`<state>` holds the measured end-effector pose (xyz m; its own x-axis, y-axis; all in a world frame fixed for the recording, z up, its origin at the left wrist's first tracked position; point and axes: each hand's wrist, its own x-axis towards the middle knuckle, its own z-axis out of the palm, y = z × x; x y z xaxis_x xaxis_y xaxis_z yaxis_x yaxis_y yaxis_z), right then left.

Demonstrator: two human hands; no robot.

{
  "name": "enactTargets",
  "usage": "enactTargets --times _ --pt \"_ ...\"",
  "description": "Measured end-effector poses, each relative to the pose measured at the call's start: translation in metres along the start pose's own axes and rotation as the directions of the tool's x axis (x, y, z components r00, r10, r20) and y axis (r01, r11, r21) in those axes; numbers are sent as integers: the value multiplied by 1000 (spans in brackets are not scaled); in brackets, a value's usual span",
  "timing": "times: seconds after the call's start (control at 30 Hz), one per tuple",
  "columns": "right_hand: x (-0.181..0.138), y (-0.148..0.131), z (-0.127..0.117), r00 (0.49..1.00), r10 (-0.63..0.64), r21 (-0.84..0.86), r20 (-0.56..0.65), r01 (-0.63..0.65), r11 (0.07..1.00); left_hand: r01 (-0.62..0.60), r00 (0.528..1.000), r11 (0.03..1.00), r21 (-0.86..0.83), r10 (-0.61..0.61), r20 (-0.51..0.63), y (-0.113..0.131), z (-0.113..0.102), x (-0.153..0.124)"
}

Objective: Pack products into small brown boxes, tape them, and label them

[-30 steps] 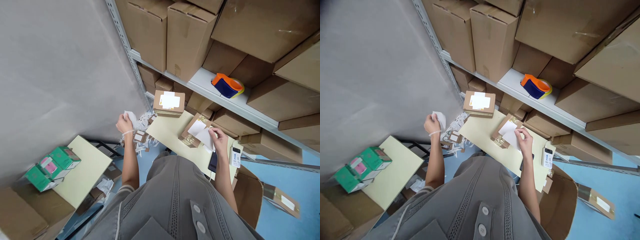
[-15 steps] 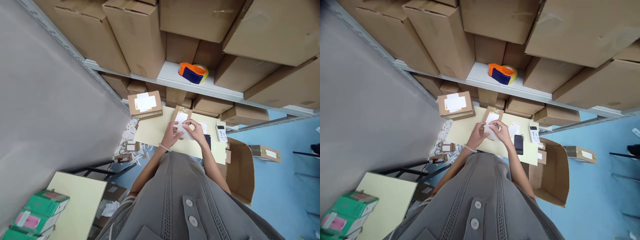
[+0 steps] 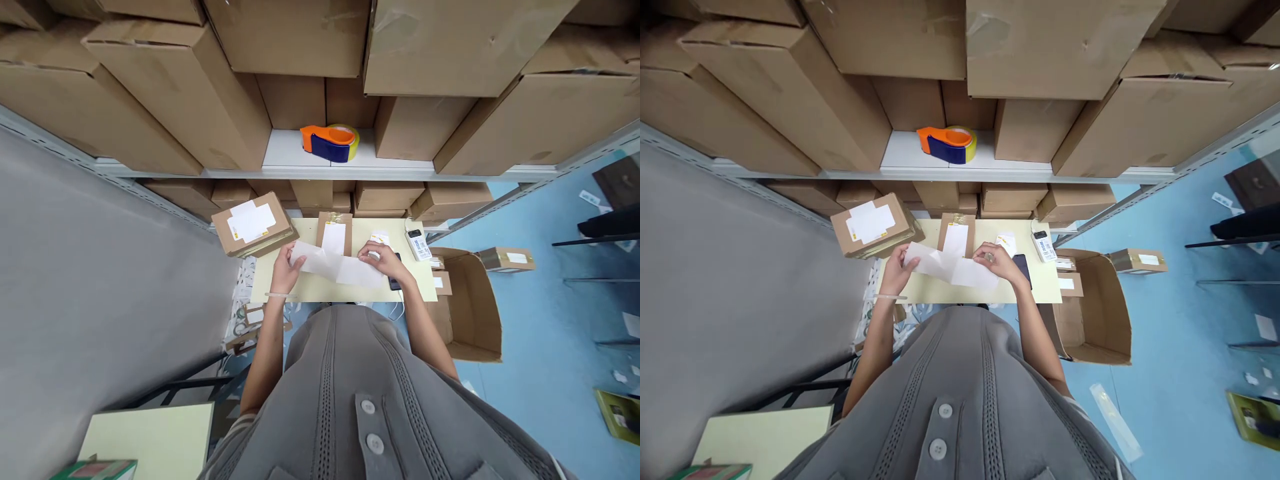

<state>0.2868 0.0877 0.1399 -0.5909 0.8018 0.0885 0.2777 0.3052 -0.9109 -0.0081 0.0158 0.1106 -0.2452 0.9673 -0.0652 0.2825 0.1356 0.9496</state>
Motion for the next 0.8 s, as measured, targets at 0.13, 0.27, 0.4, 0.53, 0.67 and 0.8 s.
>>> enactTargets --times 0.13,0.27,0.4,0.53,0.67,0.8 --pt "4 -2 5 1000 -7 -32 17 7 999 -22 996 924 383 53 -71 19 12 -9" --pt "10 -6 9 996 -31 -100 80 39 994 -295 955 812 504 231 188 49 27 -16" --pt "13 -12 11 992 -76 -116 104 88 989 -406 844 863 301 227 487 59 40 -16" --pt "13 -17 12 995 -76 -141 72 85 986 -340 870 896 285 185 457 50 45 -13" --pt "15 -22 19 993 -89 -164 83 101 981 -323 909 911 258 222 352 41 45 -11" --pt "21 -27 31 981 -147 -144 128 165 976 -350 914 913 210 284 289 41 49 -10"
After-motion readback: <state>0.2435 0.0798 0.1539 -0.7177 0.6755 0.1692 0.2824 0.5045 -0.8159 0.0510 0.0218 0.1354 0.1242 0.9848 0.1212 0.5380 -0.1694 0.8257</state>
